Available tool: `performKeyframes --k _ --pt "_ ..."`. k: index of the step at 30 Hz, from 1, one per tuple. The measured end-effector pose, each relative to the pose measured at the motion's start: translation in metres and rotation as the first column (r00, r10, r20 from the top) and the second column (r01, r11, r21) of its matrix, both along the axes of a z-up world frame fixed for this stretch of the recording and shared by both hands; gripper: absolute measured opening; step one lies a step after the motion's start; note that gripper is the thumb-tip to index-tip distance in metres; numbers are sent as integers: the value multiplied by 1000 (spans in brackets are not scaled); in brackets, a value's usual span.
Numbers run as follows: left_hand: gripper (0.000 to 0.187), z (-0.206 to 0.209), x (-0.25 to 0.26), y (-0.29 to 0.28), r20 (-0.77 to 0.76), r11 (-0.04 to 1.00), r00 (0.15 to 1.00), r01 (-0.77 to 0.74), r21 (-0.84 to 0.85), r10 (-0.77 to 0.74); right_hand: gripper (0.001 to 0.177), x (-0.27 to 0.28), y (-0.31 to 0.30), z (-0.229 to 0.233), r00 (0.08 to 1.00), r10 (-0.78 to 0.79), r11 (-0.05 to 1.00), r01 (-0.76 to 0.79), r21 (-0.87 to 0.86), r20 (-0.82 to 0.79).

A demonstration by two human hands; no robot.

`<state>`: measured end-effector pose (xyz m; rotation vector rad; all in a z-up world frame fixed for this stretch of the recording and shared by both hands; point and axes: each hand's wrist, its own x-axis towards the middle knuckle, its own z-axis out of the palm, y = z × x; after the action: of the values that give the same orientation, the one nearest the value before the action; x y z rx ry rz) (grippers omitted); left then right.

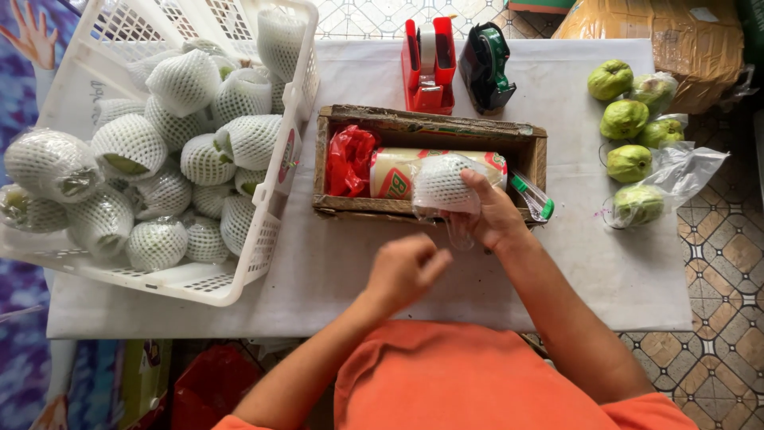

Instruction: Wrapping guavas in protective foam nets and plastic film for packaging

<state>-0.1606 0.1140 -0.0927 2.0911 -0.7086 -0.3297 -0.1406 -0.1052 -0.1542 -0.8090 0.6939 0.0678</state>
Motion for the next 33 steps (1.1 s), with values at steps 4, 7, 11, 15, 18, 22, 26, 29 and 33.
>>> performKeyframes --k 4,7,11,15,18,22,26,29,33 --pt "39 -15 56 -1 -379 868 862 -440 -231 336 54 -5 2 18 992 6 998 3 -67 124" --pt "96 -15 76 -13 -669 840 713 -483 -249 212 63 -4 0 25 981 79 978 -43 -204 175" --pt "93 23 69 -38 -747 853 665 -386 -352 -8 51 -6 8 41 962 51 974 11 -225 269" --pt "129 51 67 -60 -772 910 631 -361 -206 76 49 -8 9 42 941 83 966 4 -257 327" --pt "115 36 64 -74 -778 872 618 -437 -220 113 53 -11 -1 25 918 129 949 -4 -317 375" --pt "124 32 62 -74 -765 871 633 -435 -228 116 66 -22 -13 69 896 373 852 -229 -471 240" --pt "123 60 61 -71 -755 813 649 -487 -318 94 53 -54 -44 82 960 280 801 -240 -548 -11" --pt "134 63 59 -74 -761 807 643 -493 -323 88 45 -77 -40 89 975 220 860 -200 -469 -13" --pt "124 29 61 -81 -751 801 647 -516 -303 133 54 -86 4 73 961 237 970 -241 11 143"
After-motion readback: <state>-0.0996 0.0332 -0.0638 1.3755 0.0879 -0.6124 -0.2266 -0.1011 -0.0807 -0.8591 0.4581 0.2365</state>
